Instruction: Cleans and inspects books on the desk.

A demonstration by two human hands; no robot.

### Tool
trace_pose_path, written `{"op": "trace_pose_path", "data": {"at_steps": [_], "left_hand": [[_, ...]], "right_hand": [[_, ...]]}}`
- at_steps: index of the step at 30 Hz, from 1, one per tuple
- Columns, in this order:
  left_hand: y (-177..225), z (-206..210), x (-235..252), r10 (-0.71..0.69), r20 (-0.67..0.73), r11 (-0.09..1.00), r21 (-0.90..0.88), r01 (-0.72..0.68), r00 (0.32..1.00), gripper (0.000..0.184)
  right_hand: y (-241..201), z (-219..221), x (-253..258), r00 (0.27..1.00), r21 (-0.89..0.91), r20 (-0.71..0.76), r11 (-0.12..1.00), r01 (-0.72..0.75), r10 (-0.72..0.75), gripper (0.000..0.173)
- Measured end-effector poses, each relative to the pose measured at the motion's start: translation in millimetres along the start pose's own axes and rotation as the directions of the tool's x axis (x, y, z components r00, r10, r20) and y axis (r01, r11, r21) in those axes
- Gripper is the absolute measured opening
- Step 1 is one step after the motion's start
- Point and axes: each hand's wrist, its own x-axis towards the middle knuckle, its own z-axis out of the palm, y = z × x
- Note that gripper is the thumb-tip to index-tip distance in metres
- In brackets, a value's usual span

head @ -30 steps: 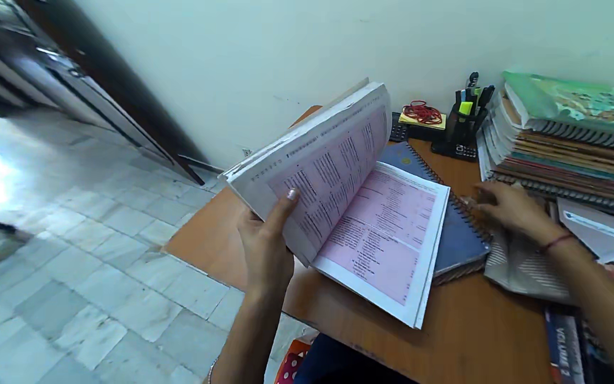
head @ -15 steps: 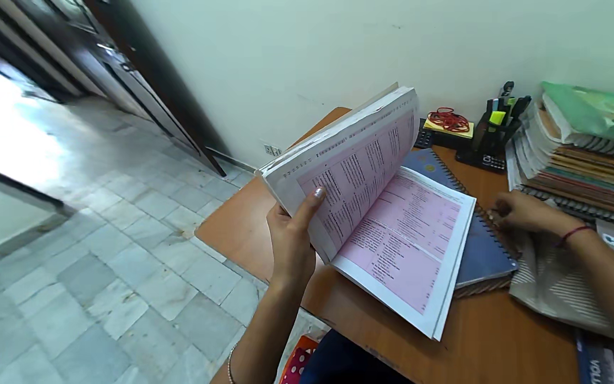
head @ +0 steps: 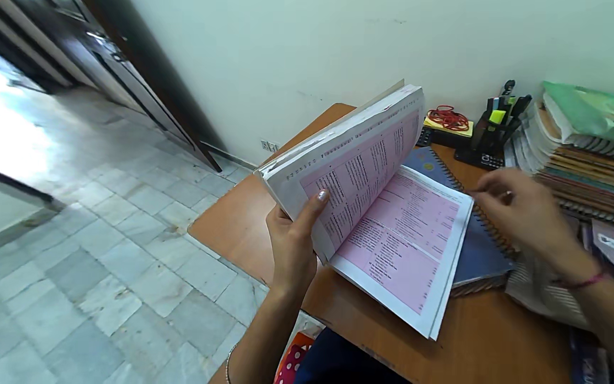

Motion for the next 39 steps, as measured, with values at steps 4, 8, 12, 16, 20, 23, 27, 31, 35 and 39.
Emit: {"op": "trace_pose_path", "data": {"at_steps": [4,8,12,16,20,23,27,31,35,39], "left_hand": [[-2,1,-8,0.060,0.060,0.997,0.051,-0.063,0.996,0.016],[-9,2,-17,0.143,0.125,0.980,0.118,-0.158,0.982,0.016],[-23,7,-30,0.334,0.263,0.902,0.190,-0.388,0.905,0.014],[-44,6,-42,0.499,0.546,0.691,0.217,-0.689,0.673,0.031],[-60,7,-58,0.439,0.784,0.406,0.262,-0.875,0.439,0.031],[-61,7,-63,0.289,0.909,0.251,0.230,-0.940,0.300,0.038],[-46,-6,-61,0.093,0.973,0.311,0.175,-0.934,0.213,0.076],[-37,-32,-70,0.141,0.965,0.330,0.166,-0.929,0.222,0.059],[-40,-56,-72,0.248,0.896,0.352,0.271,-0.896,0.369,0.043],[-53,-62,-72,0.231,0.880,0.283,0.348,-0.894,0.416,0.047]], "right_hand": [[-7,50,-25,0.975,-0.055,0.047,0.974,0.218,-0.216,0.010],[2,44,-40,0.968,-0.056,0.082,0.969,0.242,-0.237,0.019],[17,8,-53,0.985,-0.122,0.092,0.980,0.158,-0.148,0.033],[57,-27,-70,0.994,-0.249,0.047,0.965,-0.088,0.103,0.047],[69,-30,-90,0.881,-0.352,0.123,0.850,-0.392,0.458,0.077],[59,-11,-98,0.857,-0.406,0.100,0.807,-0.428,0.505,0.076],[62,-6,-91,0.876,-0.342,0.081,0.839,-0.424,0.475,0.068],[65,-29,-72,0.865,-0.136,0.036,0.860,-0.492,0.501,0.056],[4,-55,-51,0.906,0.100,-0.052,0.905,-0.414,0.420,0.051],[-51,-15,-58,0.993,0.023,-0.038,0.993,0.112,-0.111,0.053]]}}
